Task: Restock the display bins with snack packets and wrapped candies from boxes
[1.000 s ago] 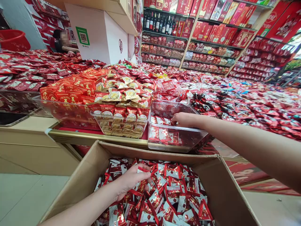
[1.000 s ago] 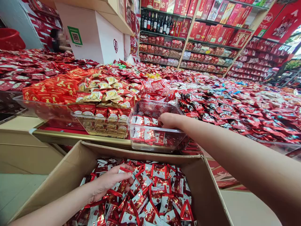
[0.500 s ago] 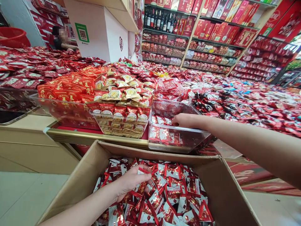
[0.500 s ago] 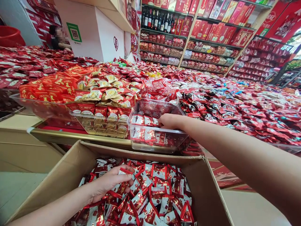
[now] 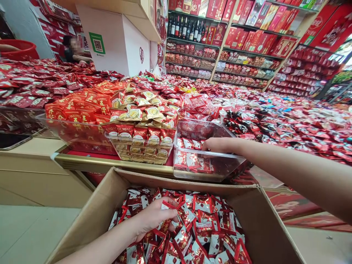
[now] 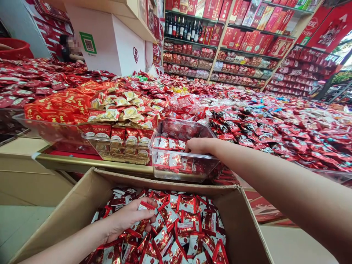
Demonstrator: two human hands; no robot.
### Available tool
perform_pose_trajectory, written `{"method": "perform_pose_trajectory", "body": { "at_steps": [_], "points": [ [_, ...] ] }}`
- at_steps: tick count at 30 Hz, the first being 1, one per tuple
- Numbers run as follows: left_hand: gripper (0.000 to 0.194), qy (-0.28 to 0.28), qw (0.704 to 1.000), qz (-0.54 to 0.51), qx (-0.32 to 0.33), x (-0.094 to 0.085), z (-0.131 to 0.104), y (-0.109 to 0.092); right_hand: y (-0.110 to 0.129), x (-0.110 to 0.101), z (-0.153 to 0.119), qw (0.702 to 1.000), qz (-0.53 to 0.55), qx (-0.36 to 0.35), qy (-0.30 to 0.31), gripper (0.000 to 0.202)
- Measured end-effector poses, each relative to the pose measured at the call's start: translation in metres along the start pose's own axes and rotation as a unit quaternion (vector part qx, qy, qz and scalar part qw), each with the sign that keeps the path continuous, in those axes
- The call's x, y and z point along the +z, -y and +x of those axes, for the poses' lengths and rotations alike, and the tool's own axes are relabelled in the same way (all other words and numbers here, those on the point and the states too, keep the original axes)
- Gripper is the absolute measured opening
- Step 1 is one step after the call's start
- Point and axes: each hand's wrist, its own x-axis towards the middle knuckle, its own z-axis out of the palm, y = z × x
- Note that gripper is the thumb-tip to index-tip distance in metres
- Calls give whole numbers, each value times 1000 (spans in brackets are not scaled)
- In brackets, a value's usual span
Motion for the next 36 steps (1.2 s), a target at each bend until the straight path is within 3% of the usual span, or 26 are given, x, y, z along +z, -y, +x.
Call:
{"method": "perform_pose_trajectory", "body": {
  "at_steps": [7,17,21,24,26,27,29,31,34,36],
  "points": [
    [29,-35,999,-39,-15,-4,5,6,3,-4,-2,997,-10,12,-75,24],
    [39,-43,993,-73,87,-19,10,9,12,-18,-8,957,-197,19,-212,26],
    [40,-48,988,-117,89,-19,4,0,24,-47,-32,934,-198,62,-291,28],
    [40,-60,984,-146,86,-16,-5,-9,55,-55,-61,905,-130,57,-401,29],
    [39,-52,981,-170,78,-12,-10,-14,89,-39,-74,890,-71,6,-451,29],
    [37,-39,979,-185,77,-10,-12,-16,108,-22,-76,893,-44,-27,-447,27],
    [29,0,970,-226,85,-4,-17,-19,143,23,-68,906,-38,-91,-411,22],
    [27,61,956,-273,84,4,-21,-20,168,73,-50,917,-27,-92,-386,18],
    [37,147,932,-322,76,14,-27,-22,180,126,-26,920,91,-67,-376,36],
    [38,158,925,-333,87,16,-27,-24,178,136,-23,897,223,-55,-379,41]
  ]
}}
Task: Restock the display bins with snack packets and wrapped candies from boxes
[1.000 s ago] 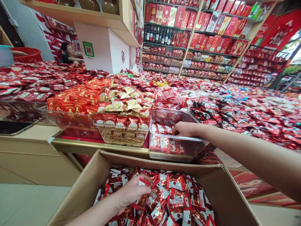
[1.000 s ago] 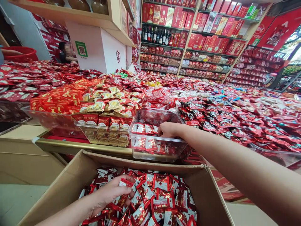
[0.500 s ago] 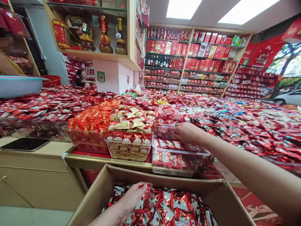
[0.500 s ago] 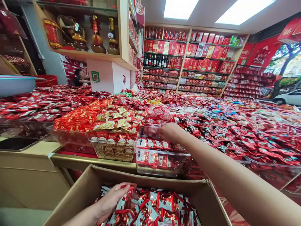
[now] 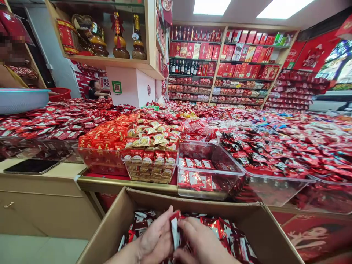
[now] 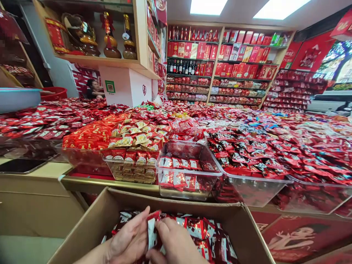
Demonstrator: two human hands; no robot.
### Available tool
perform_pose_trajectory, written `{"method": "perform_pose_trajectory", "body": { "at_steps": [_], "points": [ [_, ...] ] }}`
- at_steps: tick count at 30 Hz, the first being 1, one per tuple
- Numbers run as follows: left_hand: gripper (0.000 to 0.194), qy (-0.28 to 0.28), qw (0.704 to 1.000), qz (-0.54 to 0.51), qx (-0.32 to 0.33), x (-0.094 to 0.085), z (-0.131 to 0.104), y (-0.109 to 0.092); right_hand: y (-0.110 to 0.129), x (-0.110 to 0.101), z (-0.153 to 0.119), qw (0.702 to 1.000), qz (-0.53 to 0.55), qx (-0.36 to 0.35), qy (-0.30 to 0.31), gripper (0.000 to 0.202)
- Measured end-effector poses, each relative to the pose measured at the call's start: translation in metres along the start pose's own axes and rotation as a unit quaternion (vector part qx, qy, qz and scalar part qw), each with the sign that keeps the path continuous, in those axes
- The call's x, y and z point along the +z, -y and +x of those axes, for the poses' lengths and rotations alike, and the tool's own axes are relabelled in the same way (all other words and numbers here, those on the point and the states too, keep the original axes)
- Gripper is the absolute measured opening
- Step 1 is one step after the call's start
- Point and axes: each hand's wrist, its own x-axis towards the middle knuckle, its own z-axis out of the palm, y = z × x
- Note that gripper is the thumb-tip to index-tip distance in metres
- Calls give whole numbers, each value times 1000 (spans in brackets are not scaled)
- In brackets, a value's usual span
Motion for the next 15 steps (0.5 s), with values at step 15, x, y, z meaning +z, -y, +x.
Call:
{"method": "perform_pose_trajectory", "body": {
  "at_steps": [15],
  "points": [
    [24,-183,951,240,73,-9,9,2,-12,-16,1,799,520,300,-18,30]
  ]
}}
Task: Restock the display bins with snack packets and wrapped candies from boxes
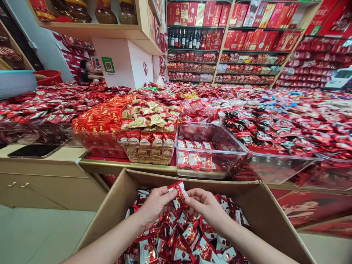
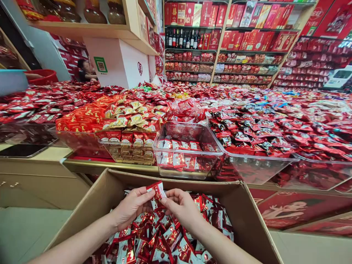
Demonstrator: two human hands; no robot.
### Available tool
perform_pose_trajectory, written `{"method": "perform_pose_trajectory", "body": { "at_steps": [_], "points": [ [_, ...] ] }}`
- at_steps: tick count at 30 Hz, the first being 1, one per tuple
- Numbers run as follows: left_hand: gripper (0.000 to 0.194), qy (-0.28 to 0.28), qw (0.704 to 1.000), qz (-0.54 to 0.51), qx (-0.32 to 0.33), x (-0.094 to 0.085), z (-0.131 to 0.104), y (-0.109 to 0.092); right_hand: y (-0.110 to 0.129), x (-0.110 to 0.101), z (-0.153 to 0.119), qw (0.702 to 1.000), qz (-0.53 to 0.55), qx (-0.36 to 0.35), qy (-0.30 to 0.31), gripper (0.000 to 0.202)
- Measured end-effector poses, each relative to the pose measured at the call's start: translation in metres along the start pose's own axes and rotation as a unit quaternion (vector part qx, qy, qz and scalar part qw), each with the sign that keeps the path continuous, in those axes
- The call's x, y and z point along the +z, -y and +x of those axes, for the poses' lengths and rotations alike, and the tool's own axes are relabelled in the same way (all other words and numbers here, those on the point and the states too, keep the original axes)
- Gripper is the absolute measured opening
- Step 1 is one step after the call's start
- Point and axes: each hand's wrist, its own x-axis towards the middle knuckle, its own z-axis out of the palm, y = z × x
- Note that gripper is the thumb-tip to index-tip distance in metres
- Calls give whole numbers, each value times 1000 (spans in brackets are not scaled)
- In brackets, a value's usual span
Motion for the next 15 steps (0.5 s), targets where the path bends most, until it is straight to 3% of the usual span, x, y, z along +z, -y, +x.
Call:
{"method": "perform_pose_trajectory", "body": {
  "at_steps": [6,9,12,15],
  "points": [
    [26,13,1000,-4,-22,0,1,0,2,0,0,999,-44,-30,-7,28],
    [27,15,999,-4,-50,0,0,2,0,-3,0,978,-178,-95,-44,22],
    [26,67,993,-56,-77,2,-3,5,0,-4,-5,890,-407,-196,-60,16],
    [27,81,985,-129,-76,4,-5,7,-1,2,-10,792,-547,-272,-16,13]
  ]
}}
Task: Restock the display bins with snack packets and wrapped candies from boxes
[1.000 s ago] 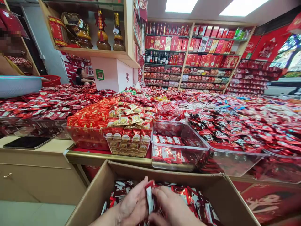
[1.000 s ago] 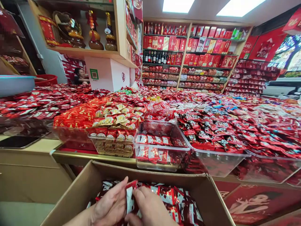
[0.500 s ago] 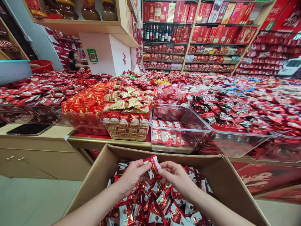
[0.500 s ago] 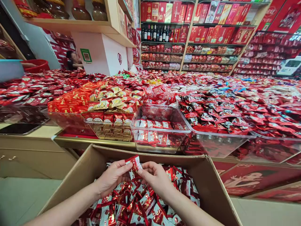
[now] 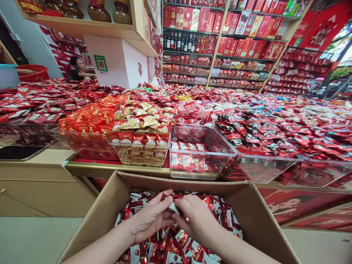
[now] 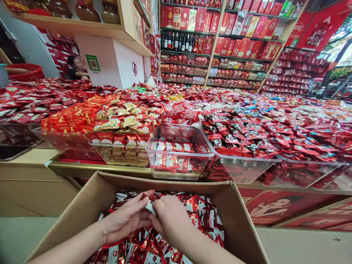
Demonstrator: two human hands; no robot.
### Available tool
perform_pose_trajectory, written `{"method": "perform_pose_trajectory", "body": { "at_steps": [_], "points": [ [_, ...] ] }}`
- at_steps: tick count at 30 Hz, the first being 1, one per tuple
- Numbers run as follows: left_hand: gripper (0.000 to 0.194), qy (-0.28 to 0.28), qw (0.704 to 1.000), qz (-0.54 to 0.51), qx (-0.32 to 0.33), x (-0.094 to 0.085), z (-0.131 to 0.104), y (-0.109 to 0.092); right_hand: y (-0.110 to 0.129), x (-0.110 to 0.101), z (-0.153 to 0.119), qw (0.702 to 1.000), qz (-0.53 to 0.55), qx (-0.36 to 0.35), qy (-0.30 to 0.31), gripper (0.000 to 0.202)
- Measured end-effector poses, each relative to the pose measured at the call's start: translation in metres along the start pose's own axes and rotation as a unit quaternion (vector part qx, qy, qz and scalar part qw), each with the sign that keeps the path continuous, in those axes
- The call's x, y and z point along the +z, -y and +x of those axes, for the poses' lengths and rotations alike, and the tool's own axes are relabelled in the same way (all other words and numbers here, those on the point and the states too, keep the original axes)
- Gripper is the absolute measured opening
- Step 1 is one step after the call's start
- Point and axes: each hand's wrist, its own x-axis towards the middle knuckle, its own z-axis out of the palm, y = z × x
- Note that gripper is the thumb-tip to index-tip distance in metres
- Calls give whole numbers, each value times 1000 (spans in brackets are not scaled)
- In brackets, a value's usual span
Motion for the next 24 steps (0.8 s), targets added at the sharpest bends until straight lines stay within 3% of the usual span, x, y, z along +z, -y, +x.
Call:
{"method": "perform_pose_trajectory", "body": {
  "at_steps": [4,13,19,22,24],
  "points": [
    [24,-23,1000,-14,-2,-3,2,-2,6,3,-1,997,-50,-65,-1,28],
    [23,-18,996,28,-79,-11,3,-2,-1,-4,-3,979,-130,-154,1,12],
    [56,45,993,15,-106,-10,3,-7,1,-1,-1,983,-115,-145,-24,6],
    [63,62,994,1,-93,-11,3,-7,7,-13,0,985,-96,-139,-39,6],
    [62,52,996,2,-73,-14,4,-6,14,-33,1,985,-73,-149,-54,5]
  ]
}}
